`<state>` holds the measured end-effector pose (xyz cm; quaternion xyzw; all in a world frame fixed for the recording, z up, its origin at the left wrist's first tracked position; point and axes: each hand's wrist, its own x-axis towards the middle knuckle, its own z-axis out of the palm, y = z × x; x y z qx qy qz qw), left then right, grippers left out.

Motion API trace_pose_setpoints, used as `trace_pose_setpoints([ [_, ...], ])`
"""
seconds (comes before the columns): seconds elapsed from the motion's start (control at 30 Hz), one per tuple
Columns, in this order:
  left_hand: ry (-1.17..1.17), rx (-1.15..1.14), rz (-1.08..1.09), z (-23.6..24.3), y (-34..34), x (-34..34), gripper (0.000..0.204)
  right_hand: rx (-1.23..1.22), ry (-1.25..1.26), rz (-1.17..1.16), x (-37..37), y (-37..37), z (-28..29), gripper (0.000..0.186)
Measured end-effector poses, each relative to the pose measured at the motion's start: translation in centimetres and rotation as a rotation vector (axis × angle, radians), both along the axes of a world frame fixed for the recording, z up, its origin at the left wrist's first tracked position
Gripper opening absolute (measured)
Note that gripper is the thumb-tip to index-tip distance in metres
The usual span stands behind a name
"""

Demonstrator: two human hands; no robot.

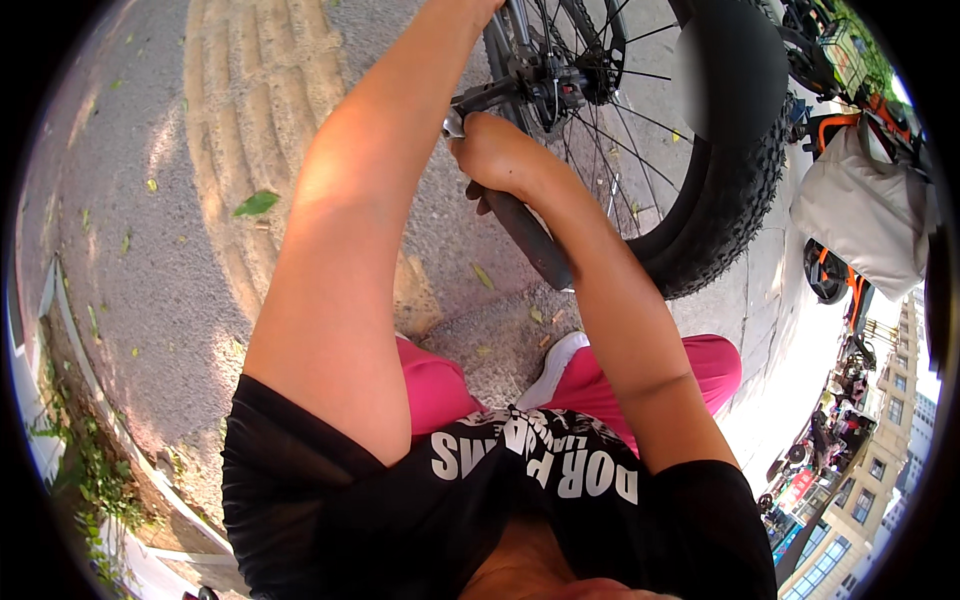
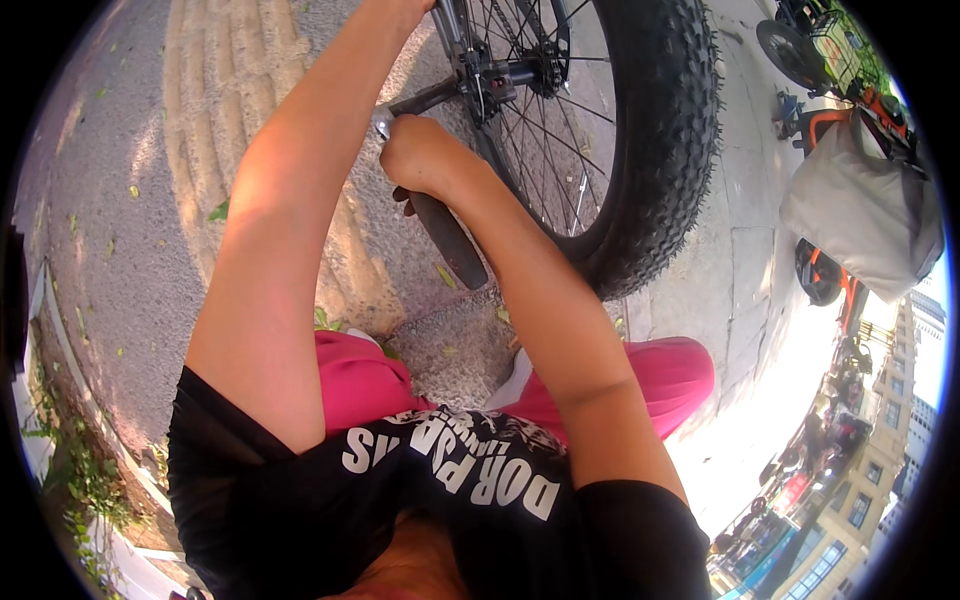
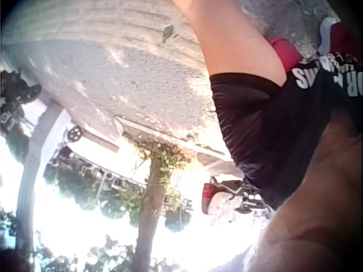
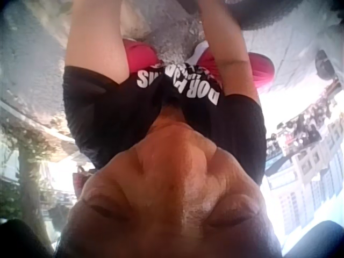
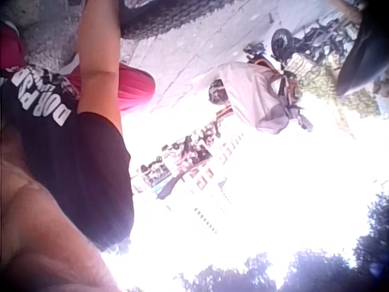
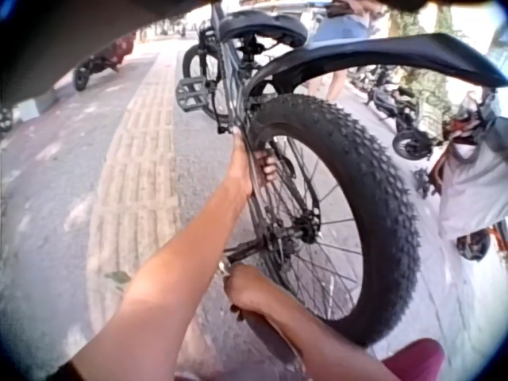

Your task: The person uses a wrench to loosen and tighten the rear wheel axle nuts on a bicycle. They rotate the wheel to check alignment and then spin the pedals to test the drivetrain. The bicycle remains on the sidewalk throughout the task.

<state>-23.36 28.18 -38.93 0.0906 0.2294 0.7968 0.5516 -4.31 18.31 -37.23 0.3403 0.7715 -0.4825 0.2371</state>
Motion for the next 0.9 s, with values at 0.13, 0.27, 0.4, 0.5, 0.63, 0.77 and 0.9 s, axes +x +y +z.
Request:
trace_pose_setpoints([
  [0.13,-0.001,0.006,-0.007,-0.2,0.1,-0.2,0.092,-0.228,0.146,-0.305,-0.1,0.0,-1.2,0.022],
  [0.27,-0.013,-0.004,0.002,-0.2,0.1,0.0,0.093,-0.58,0.226,-0.716,-1.0,0.1,-1.7,0.017],
  [0.4,-0.006,-0.002,0.007,-0.2,-0.2,-0.1,0.095,-0.498,0.292,-0.626,0.4,-0.8,-2.8,0.015],
  [0.5,0.023,-0.008,0.019,0.3,-0.2,0.2,0.096,-0.445,0.37,-0.589,1.7,-1.4,-3.7,0.013],
  [0.63,0.012,-0.014,0.029,0.3,0.0,0.4,0.093,-0.426,0.211,-0.525,2.3,-1.3,-4.1,0.013],
  [0.77,0.0,0.001,-0.008,0.1,-0.4,-0.1,0.09,-0.403,0.134,-0.468,3.7,-2.1,-1.7,0.029],
  [0.9,-0.001,-0.014,-0.005,0.2,-0.4,0.2,0.091,-0.165,0.171,-0.235,5.3,-2.6,0.1,0.059],
])
